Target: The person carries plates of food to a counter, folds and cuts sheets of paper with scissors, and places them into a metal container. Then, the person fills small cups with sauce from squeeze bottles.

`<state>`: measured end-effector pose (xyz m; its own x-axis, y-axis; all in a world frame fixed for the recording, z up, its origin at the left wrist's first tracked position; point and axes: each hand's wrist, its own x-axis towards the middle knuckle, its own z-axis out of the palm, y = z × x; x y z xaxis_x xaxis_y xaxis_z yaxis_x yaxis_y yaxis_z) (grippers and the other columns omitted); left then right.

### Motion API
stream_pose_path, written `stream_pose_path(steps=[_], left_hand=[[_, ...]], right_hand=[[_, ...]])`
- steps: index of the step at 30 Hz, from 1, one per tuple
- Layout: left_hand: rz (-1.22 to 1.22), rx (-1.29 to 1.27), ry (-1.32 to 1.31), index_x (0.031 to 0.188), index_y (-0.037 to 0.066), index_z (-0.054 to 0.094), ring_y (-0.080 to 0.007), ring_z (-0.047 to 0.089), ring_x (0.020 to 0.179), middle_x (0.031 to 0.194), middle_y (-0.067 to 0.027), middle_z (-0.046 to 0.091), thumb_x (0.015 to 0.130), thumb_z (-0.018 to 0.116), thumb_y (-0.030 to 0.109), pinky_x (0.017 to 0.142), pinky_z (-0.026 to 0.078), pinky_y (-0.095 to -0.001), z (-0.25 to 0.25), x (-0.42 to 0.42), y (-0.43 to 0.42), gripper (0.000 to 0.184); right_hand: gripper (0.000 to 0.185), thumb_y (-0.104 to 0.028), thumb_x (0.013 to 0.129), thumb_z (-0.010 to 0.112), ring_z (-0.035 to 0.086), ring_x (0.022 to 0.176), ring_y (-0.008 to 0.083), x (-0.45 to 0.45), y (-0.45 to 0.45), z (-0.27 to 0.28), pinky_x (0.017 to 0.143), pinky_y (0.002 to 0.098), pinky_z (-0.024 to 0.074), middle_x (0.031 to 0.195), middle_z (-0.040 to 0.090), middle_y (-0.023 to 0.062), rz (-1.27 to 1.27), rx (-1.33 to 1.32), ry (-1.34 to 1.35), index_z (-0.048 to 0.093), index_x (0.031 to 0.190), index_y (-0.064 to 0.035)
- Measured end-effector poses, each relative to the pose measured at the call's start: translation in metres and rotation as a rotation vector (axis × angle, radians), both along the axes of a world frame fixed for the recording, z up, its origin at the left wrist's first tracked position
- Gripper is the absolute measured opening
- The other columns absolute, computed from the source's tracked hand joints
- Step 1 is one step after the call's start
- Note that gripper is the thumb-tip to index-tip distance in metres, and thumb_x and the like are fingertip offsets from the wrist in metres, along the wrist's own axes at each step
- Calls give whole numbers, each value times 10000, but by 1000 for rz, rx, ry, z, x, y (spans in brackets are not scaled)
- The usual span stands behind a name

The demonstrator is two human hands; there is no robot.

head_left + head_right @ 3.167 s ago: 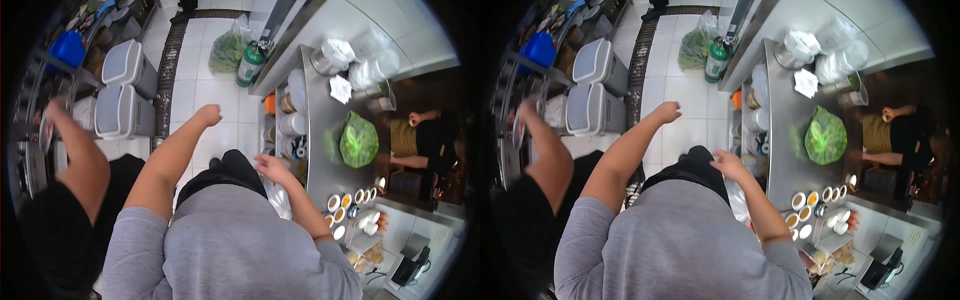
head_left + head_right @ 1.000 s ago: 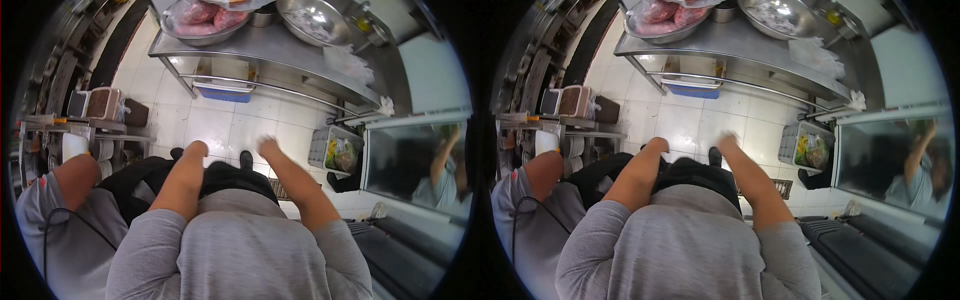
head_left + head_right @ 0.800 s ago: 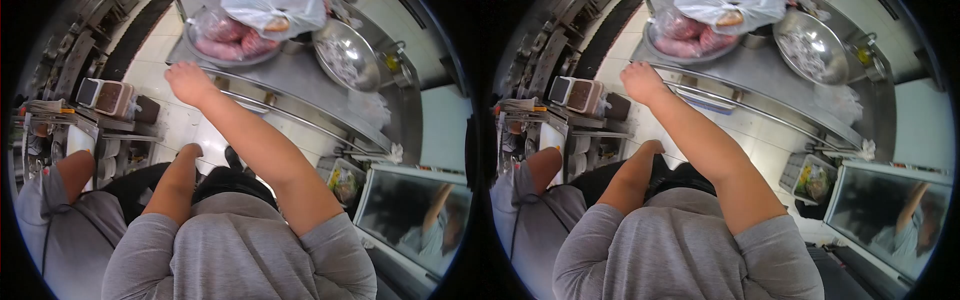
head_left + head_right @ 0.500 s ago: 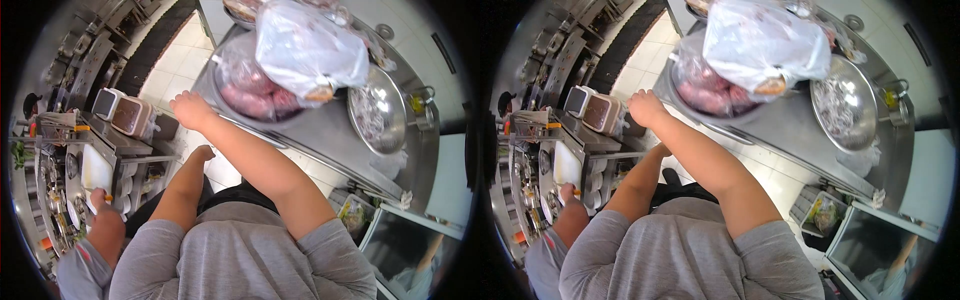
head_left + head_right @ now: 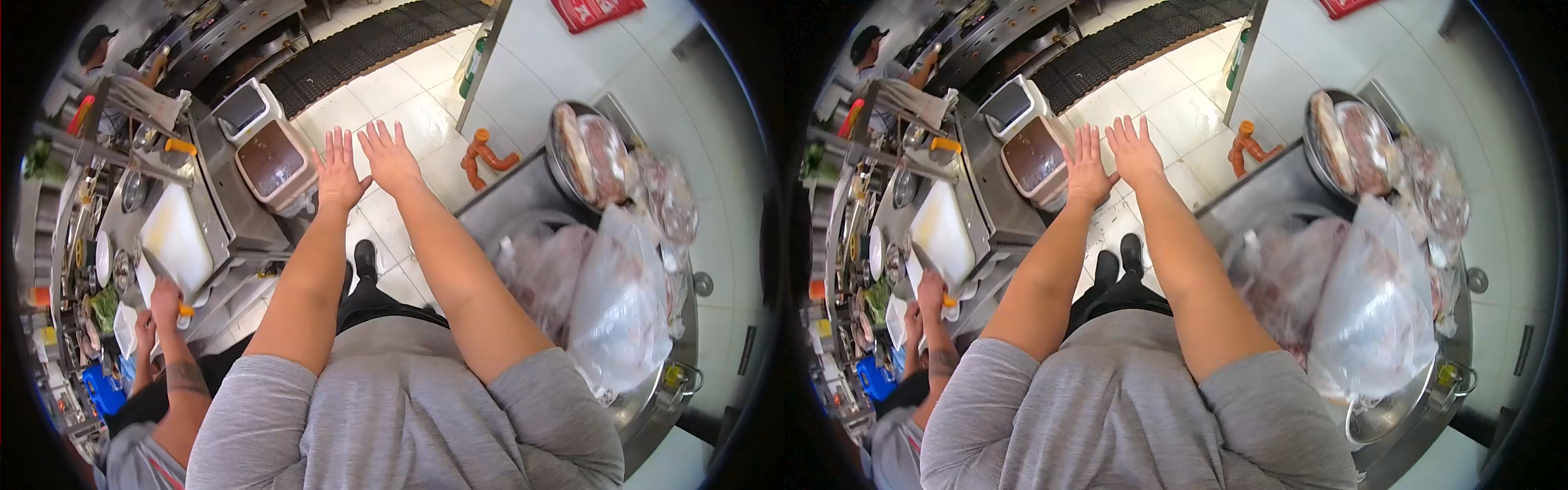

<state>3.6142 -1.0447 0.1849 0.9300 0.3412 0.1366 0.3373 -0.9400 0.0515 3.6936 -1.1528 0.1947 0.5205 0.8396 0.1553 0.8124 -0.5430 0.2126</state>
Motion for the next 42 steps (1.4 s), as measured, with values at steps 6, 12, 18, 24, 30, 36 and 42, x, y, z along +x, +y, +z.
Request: stream_pose_path(steps=[6, 12, 18, 24, 30, 36, 42], left_hand=[[-591, 2, 87, 1446, 136, 255, -265, 148, 1420, 1513, -106, 219, 737, 611, 119, 1138, 102, -528, -11, 122, 67, 793], [-920, -32, 459, 1268, 111, 455, -320, 492, 1112, 1133, -132, 536, 675, 605, 76, 968, 385, -456, -2, 261, 94, 613], [-1078, 23, 620, 1255, 86, 458, -326, 563, 979, 1062, -160, 554, 719, 580, 120, 807, 492, -446, -55, 401, 106, 550], [-917, -9, 509, 1253, 92, 455, -321, 558, 982, 1076, -153, 539, 706, 598, 109, 786, 499, -420, -46, 565, 168, 565], [-713, -86, 294, 1226, 111, 461, -302, 561, 955, 1012, -120, 534, 672, 631, 110, 749, 497, -412, -35, 703, 282, 579], [-834, -116, 204, 1205, 116, 476, -321, 562, 941, 1011, -138, 541, 694, 617, 97, 745, 491, -426, -30, 900, 320, 531], [-1147, -81, 224, 1201, 108, 471, -326, 564, 953, 1008, -138, 547, 687, 623, 92, 745, 497, -422, 0, 1132, 261, 536]], right_hand=[[569, -236, 879, 462, 186, 1399, 282, 95, 63, -57, 1121, 502, 162, 1499, 268, 133, 147, 34, 45, 345, 1414, -80], [490, -169, 883, 429, 284, 1348, 270, 193, 76, -68, 1095, 408, 262, 1443, 358, 144, 154, 280, 601, 415, 1365, -79], [359, -145, 854, 476, 495, 1143, 308, 316, 92, -142, 979, 376, 398, 1254, 539, 159, -122, 481, 1028, 549, 1195, -57], [334, -128, 839, 500, 538, 1076, 315, 505, 153, -125, 940, 380, 427, 1206, 572, 162, 40, 368, 922, 576, 1160, -73], [286, -111, 800, 516, 542, 1078, 301, 675, 272, -115, 917, 377, 440, 1169, 591, 163, 199, 90, 744, 632, 1059, -72], [274, -121, 807, 517, 548, 1077, 302, 861, 301, -72, 925, 382, 433, 1159, 603, 166, -2, 12, 862, 654, 1040, -77], [272, -73, 810, 517, 553, 1079, 303, 1063, 232, -105, 925, 369, 436, 1140, 612, 171, -193, 439, 695, 659, 1043, -82]])
